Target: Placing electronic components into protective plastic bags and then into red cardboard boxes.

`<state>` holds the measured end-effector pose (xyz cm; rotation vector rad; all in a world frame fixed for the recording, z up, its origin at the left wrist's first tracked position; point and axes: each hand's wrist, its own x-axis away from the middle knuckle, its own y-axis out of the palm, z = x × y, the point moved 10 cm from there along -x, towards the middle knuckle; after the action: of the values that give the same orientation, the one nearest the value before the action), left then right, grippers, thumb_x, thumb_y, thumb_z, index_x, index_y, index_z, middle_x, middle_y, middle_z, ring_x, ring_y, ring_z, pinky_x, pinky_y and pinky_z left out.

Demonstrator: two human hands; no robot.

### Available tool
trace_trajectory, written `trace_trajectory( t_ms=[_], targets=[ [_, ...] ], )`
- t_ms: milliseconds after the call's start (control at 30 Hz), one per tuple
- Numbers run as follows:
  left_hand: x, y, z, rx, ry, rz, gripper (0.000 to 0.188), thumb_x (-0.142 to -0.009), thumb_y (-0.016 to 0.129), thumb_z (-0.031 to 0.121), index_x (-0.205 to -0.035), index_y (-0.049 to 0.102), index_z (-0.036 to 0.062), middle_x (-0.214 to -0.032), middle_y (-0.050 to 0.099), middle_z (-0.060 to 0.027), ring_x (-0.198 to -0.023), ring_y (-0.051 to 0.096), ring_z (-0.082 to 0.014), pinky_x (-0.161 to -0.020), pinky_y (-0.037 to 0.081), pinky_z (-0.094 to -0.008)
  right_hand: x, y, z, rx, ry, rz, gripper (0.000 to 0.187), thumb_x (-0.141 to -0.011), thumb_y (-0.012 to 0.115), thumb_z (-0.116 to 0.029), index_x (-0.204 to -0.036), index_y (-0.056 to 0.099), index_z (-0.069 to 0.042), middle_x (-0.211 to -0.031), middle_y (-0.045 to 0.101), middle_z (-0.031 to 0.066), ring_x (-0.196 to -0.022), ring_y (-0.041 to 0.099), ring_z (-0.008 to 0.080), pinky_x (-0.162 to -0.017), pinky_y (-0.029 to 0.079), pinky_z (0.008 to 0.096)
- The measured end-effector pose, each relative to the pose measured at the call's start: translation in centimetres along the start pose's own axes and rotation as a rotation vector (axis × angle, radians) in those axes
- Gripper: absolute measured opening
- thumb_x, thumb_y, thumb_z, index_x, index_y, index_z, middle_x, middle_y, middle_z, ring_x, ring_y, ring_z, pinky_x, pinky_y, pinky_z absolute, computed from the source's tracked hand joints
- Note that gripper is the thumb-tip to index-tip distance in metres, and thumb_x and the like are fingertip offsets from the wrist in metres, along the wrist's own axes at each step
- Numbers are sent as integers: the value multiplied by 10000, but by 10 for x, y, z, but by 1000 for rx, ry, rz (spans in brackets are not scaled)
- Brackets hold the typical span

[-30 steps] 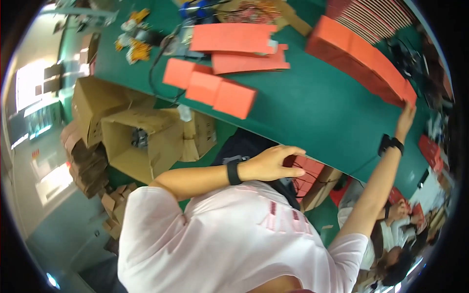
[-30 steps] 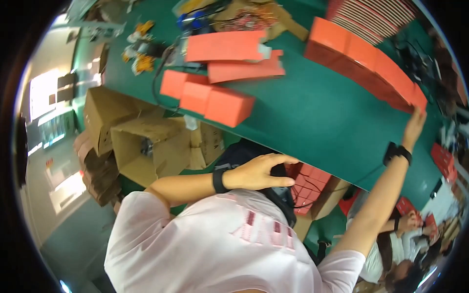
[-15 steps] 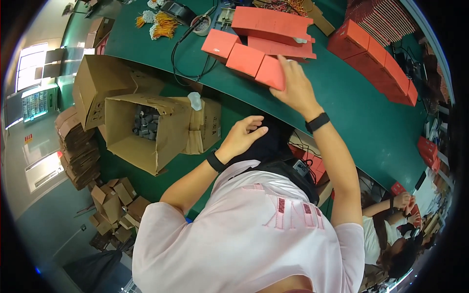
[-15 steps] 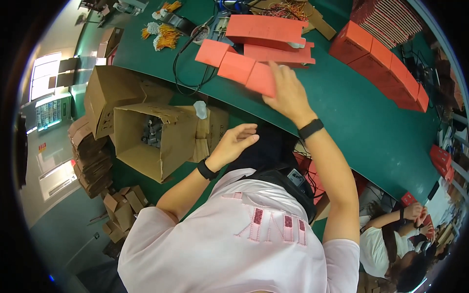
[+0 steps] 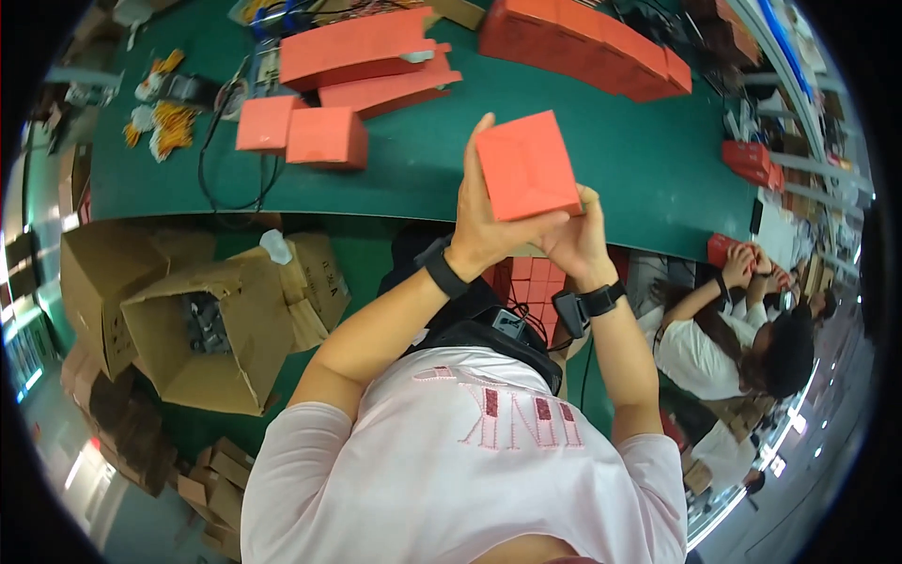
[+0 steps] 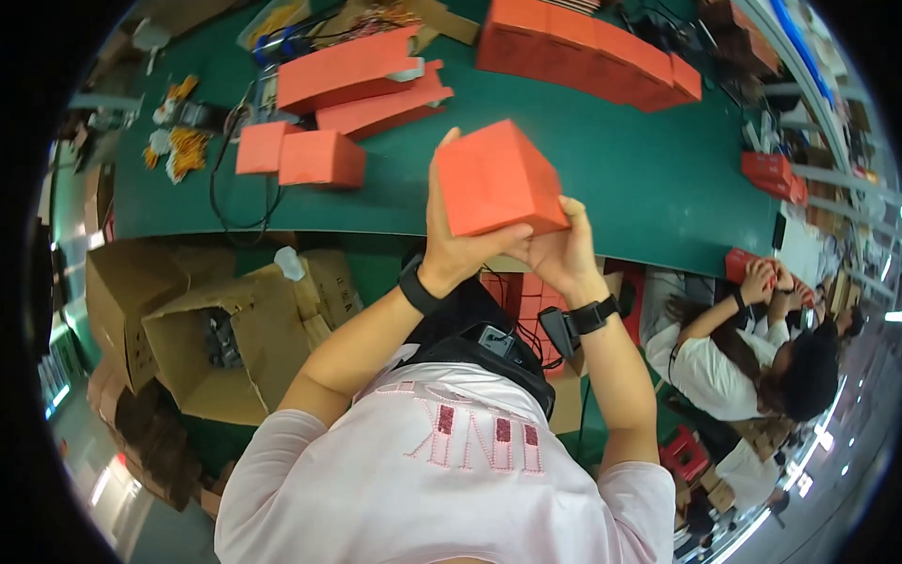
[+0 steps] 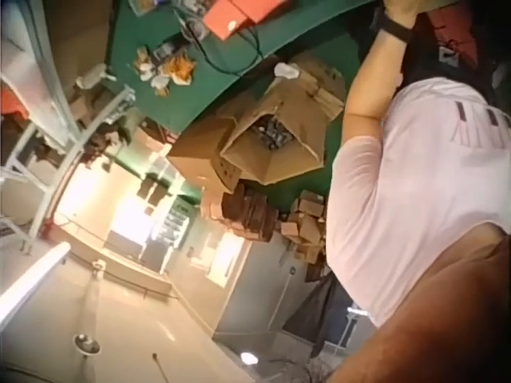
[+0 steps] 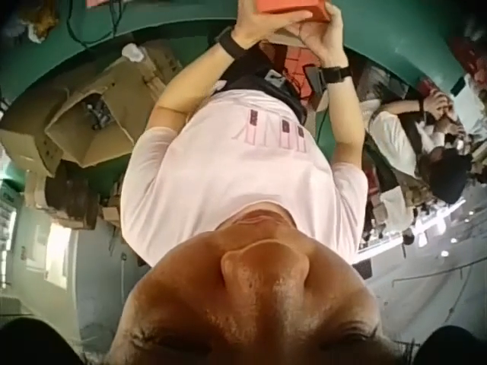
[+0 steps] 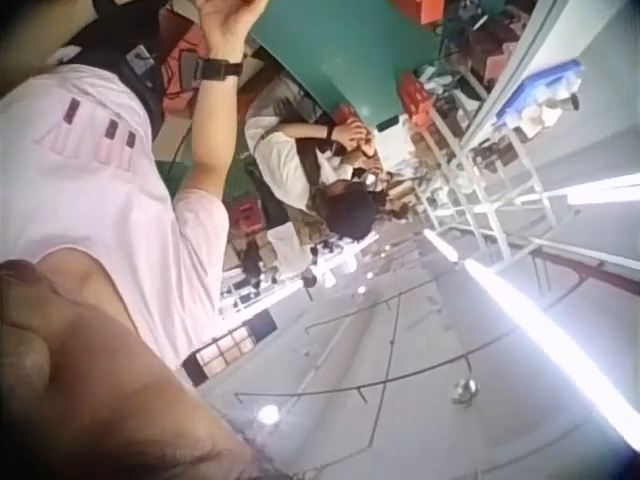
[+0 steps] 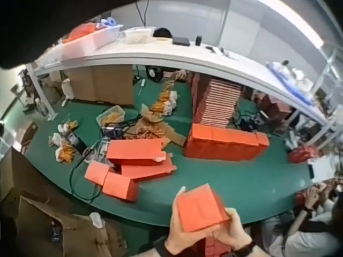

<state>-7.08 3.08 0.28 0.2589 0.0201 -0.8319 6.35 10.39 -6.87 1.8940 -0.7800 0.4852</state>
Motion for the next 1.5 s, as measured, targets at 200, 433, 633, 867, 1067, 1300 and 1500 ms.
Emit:
trace_trajectory(
  t_ms=[200, 433, 633, 867, 1067, 1300, 1500],
  targets=[
    [-32, 34, -1, -343, 303, -143, 1128, -533, 990, 292, -1403, 328, 13, -1271, 504, -163, -1157, 564, -284, -971, 487, -404, 50, -34, -111, 1079, -768, 527, 462, -897, 724, -158, -1295, 584, 31, -1291, 611, 147, -1158, 589, 214, -990, 475, 349],
    [-45, 77, -47, -385, 373, -416, 1004, -542, 959, 311, -1336, 407, 45, -1226, 521, -171, -1135, 528, -376, -980, 461, -454, 61, 67, -140, 1961, -937, 191, 429, -789, 779, -140, -1190, 647, -65, -1122, 606, 125, -1011, 607, 315, -890, 491, 384],
    [-41, 93, -107, -345, 169, -600, 963, -554, 957, 314, -1318, 424, 72, -1244, 532, -145, -1157, 526, -370, -1009, 451, -465, 10, 10, -134, 1874, -559, 231, 312, -809, 762, -214, -1027, 622, -42, -991, 555, 101, -928, 591, 271, -792, 496, 372],
    [-48, 68, -113, -418, 79, -680, 1026, -558, 958, 337, -1378, 398, 80, -1323, 513, -147, -1244, 489, -383, -1060, 431, -466, 13, -24, -141, 1362, -465, 153, 209, -815, 714, -112, -975, 611, -27, -1085, 551, 130, -969, 589, 248, -862, 502, 339],
    [-43, 83, -100, -520, 60, -804, 1080, -680, 885, 387, -1518, 286, 64, -1476, 414, -217, -1352, 408, -408, -1126, 364, -475, 34, 19, -106, 2161, -870, 144, 251, -793, 605, 27, -1034, 619, -44, -1108, 563, 148, -1033, 561, 325, -901, 475, 402],
    [-44, 78, -87, -306, -105, -530, 740, -900, 673, 361, -1486, 392, 7, -1474, 416, -244, -1376, 392, -401, -1126, 358, -458, 46, 35, -82, 1853, -783, -17, 206, -796, 546, 42, -971, 637, -19, -974, 558, 122, -933, 541, 299, -863, 474, 405],
    [-58, 101, -52, -1061, 33, -632, 668, -821, 691, 239, -1403, 493, -22, -1185, 608, -226, -1040, 639, -389, -825, 560, -459, 54, 42, -74, 1900, -775, 7, 359, -784, 530, 69, -1096, 685, -21, -973, 590, 132, -941, 539, 316, -886, 469, 426]
  ],
)
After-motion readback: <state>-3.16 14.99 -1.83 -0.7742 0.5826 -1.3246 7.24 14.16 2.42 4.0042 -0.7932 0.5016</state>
